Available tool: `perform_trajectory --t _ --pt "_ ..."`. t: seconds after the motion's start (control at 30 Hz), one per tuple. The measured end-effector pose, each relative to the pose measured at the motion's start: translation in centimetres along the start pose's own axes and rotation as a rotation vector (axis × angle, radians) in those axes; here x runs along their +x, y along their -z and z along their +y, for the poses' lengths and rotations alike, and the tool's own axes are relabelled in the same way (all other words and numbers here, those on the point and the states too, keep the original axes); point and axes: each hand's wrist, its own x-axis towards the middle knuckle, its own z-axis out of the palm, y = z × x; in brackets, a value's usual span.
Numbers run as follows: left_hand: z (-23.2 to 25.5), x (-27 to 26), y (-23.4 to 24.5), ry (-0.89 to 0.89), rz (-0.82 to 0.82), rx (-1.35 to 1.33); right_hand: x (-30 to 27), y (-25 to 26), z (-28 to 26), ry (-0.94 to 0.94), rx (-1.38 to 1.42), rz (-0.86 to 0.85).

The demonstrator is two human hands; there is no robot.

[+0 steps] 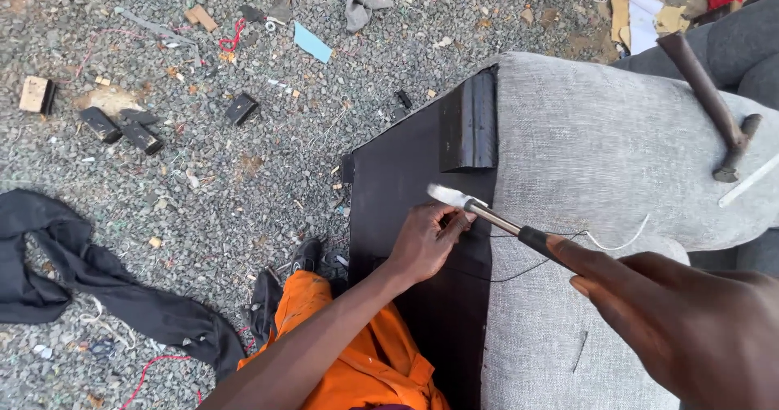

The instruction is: Hand sewing fabric onto a sofa frame using a curved needle and thread, followed by cutting the thread with scissors.

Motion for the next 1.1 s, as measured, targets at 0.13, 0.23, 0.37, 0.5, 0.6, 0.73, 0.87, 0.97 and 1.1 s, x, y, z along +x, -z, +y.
perform_trajectory --t 0.13,0.23,0.37,0.5,0.6,0.73,0.87,0.97,1.1 --pt "-0.7 0.1 -0.3 0.055 -0.032 -0.058 -0.6 0.7 -0.3 0.135 0.289 0.153" --pt "-0.3 0.0 0.0 0.063 -0.041 -0.035 -0.5 -0.5 0.2 0.053 0.036 0.099" --pt "0.9 0.2 0.1 -0.045 0.018 -0.004 -0.1 -0.3 0.3 -0.015 -0.188 -0.062" --pt "2.0 -0.6 0.8 -0.055 0.015 0.048 -0.5 0.4 -0.3 -0.097 0.296 0.077" --pt "2.9 -1.0 0.9 -0.091 -0.032 0.088 -0.7 1.2 0.2 -0.097 0.452 0.106" --pt "4.2 -2.0 1.0 -0.146 -0.097 0.11 -1.2 0.4 1.2 -0.095 0.589 0.166" --pt "6.6 -2.3 0.9 -0.183 -0.111 0.124 -1.7 -0.1 1.5 -0.1 0.603 0.189" --pt "7.1 -1.6 0.9 -0.191 -0.108 0.15 -2.0 0.2 1.3 -0.143 0.614 0.181" --pt "6.6 -0.1 0.8 -0.088 -0.124 0.063 -2.3 0.3 1.3 -0.181 0.636 0.189"
